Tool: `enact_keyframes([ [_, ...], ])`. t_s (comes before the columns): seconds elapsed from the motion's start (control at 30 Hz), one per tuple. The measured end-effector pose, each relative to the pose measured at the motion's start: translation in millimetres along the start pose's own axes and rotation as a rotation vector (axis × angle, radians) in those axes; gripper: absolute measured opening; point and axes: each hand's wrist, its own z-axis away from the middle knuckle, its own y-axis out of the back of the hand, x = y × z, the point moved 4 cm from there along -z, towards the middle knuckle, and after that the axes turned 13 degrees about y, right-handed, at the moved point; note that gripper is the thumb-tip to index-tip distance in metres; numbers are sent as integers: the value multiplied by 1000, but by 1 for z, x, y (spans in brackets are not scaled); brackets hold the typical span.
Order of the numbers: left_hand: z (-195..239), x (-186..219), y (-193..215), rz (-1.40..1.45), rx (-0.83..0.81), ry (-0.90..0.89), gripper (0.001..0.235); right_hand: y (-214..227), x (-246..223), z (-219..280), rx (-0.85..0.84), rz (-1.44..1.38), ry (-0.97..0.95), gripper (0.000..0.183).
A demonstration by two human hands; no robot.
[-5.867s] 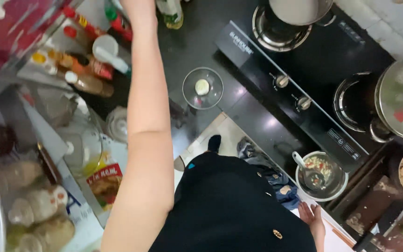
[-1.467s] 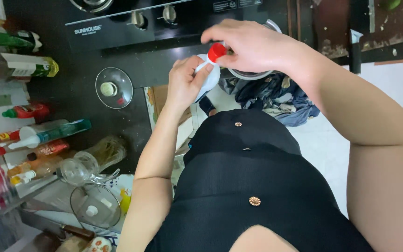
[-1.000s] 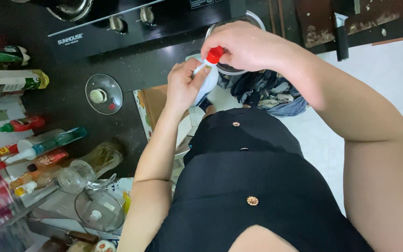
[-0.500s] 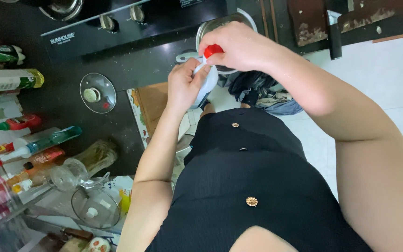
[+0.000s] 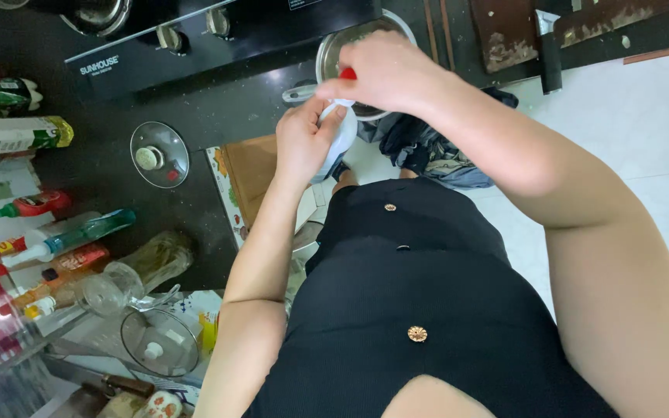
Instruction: The person takes limes from the refrigerator and washes them at the sink, chops green herbs on a cutting board with a knife, then squeezes lime juice by hand into a bowl containing chopped chili and garlic, pours in liquid from a bottle, and stirs the mixture with a spoon.
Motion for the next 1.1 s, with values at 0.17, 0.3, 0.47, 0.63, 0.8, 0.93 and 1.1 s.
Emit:
enact_keyframes([
  [0.17, 1, -13, -3, -54, -12, 119, 21, -9, 7, 7, -114, -110, 14, 28],
  [0.3, 1, -15, -3, -74, -35, 179, 24, 1, 4, 11, -113, -250, 133, 31],
  [0.47, -1, -17, -9, -71, -29, 158, 23, 15, 1, 13, -82, -441, 94, 39],
  [0.63, -3, -11, -15, -159, -58, 158, 21, -9, 13, 9, -154, -38, -98, 54],
  [0.8, -4, -19, -19, -55, -59, 197, 22, -9, 34, 19, -103, -72, -59, 35],
  [0.93, -3, -29, -20, -143, -69, 192, 25, 16, 43, 27, 75, -306, -27, 31],
  [1.1, -8, -38, -27, -198, -84, 227, 26, 19, 66, 56, 183, -469, -119, 29],
])
